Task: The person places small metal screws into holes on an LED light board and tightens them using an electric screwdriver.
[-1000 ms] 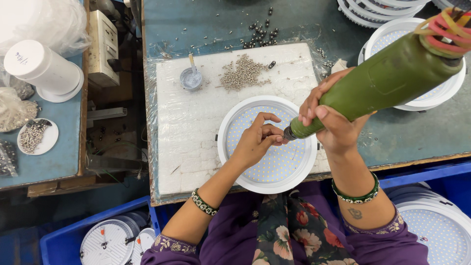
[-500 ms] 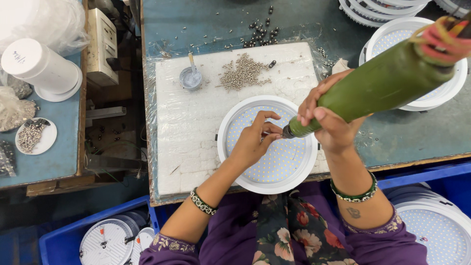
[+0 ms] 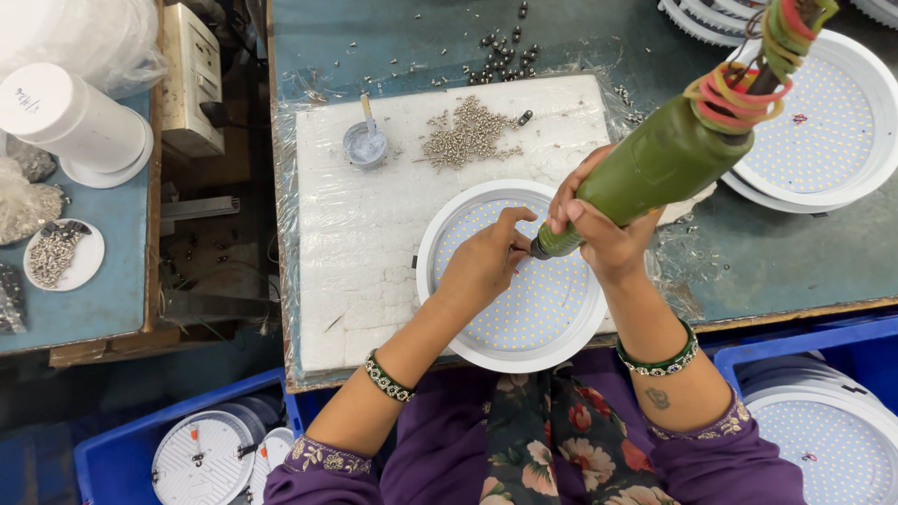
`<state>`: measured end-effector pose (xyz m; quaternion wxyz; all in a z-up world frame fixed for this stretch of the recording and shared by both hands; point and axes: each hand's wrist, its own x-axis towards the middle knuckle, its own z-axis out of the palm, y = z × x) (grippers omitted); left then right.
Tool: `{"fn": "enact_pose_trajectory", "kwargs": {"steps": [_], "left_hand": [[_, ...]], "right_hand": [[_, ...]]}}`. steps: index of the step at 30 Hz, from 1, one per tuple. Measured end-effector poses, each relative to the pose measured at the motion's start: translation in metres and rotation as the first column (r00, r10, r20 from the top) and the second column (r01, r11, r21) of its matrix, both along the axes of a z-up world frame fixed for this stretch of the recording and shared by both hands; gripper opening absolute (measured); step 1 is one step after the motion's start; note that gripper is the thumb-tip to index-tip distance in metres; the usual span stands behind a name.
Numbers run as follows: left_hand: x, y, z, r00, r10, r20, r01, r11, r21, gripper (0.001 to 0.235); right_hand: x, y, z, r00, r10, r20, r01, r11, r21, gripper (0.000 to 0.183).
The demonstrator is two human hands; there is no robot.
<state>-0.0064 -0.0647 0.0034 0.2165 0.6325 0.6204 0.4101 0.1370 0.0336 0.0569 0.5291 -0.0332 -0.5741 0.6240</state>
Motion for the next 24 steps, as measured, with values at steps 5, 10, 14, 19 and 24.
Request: {"fn": "enact_pose_trajectory", "kwargs": {"steps": [5,10,14,19,24], "left_hand": [[0.000,0.001,-0.003,1.000,0.006,-0.026,-0.006,1.000,0.004,0.053],[0.000,0.000,-0.008,0.999,0.008,-0.050,-0.007,1.000,0.023,0.051],[0.003,0.001,-0.013,0.994,0.055,-0.093,-0.052,0.998,0.035,0.049],[0.004,0.001,-0.017,0.992,0.083,-0.099,-0.080,0.996,0.036,0.048],[0.003,0.003,-0.018,0.990,0.079,-0.119,-0.079,0.997,0.006,0.050]], "right_hand": [[-0.002,0.001,-0.002,1.000,0.007,0.016,-0.007,1.000,-0.009,0.026],[-0.004,0.001,-0.003,1.000,-0.001,0.031,0.001,1.000,0.022,0.024],[-0.006,0.003,-0.003,0.999,0.032,0.042,-0.032,0.999,-0.006,0.026],[-0.009,0.005,-0.002,0.996,0.062,0.070,-0.060,0.998,-0.031,0.025],[-0.010,0.005,-0.002,0.995,0.053,0.081,-0.050,0.998,-0.044,0.026]]}}
